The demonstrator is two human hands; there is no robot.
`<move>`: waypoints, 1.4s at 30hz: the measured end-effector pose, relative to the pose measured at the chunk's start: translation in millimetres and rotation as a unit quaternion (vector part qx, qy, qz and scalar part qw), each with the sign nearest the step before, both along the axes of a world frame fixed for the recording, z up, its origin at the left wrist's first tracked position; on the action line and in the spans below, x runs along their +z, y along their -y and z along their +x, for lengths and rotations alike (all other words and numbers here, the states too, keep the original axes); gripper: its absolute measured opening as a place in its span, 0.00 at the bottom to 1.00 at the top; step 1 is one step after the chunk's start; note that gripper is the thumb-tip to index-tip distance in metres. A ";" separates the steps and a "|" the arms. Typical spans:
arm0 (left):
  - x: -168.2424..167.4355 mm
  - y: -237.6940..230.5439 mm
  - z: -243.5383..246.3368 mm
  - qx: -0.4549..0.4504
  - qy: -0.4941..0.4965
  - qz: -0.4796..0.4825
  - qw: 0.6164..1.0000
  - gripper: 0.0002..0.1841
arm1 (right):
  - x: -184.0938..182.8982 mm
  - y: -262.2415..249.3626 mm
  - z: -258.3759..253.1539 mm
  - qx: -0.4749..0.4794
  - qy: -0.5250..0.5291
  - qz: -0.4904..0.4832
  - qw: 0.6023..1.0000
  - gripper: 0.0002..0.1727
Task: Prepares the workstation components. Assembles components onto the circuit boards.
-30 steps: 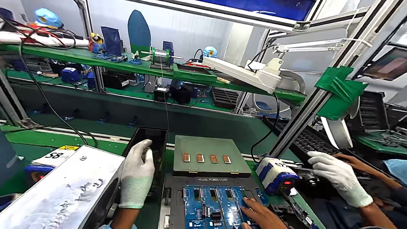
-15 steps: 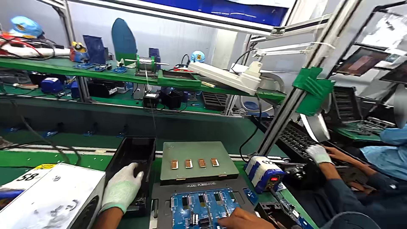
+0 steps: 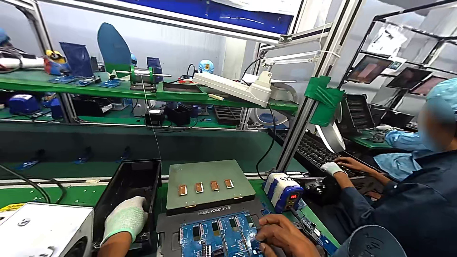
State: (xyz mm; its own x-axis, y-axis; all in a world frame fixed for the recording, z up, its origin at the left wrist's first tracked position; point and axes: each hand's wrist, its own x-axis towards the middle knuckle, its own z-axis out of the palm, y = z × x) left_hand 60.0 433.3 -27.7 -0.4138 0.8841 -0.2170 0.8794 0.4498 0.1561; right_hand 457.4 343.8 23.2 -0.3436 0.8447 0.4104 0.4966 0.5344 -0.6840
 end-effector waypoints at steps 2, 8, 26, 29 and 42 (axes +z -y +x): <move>0.2 1.5 0.4 0.000 0.008 0.005 1.000 0.15 | -1.6 -8.4 -1.3 0.000 -0.014 -0.004 1.000 0.08; -0.2 2.3 -1.5 0.015 0.020 0.012 1.000 0.15 | -7.0 -34.8 -16.0 0.000 0.022 -0.004 1.000 0.15; -0.4 1.2 -5.2 0.001 0.031 0.008 0.999 0.18 | -7.8 -46.5 -24.2 -0.031 0.146 0.047 0.988 0.13; -0.5 0.7 -5.4 0.003 0.029 0.008 1.000 0.19 | -9.6 -47.0 -23.8 -0.026 0.134 0.058 0.989 0.12; -0.6 4.5 -5.9 0.005 0.038 0.086 0.996 0.23 | 7.2 -32.8 -35.6 -0.009 0.229 0.095 0.969 0.13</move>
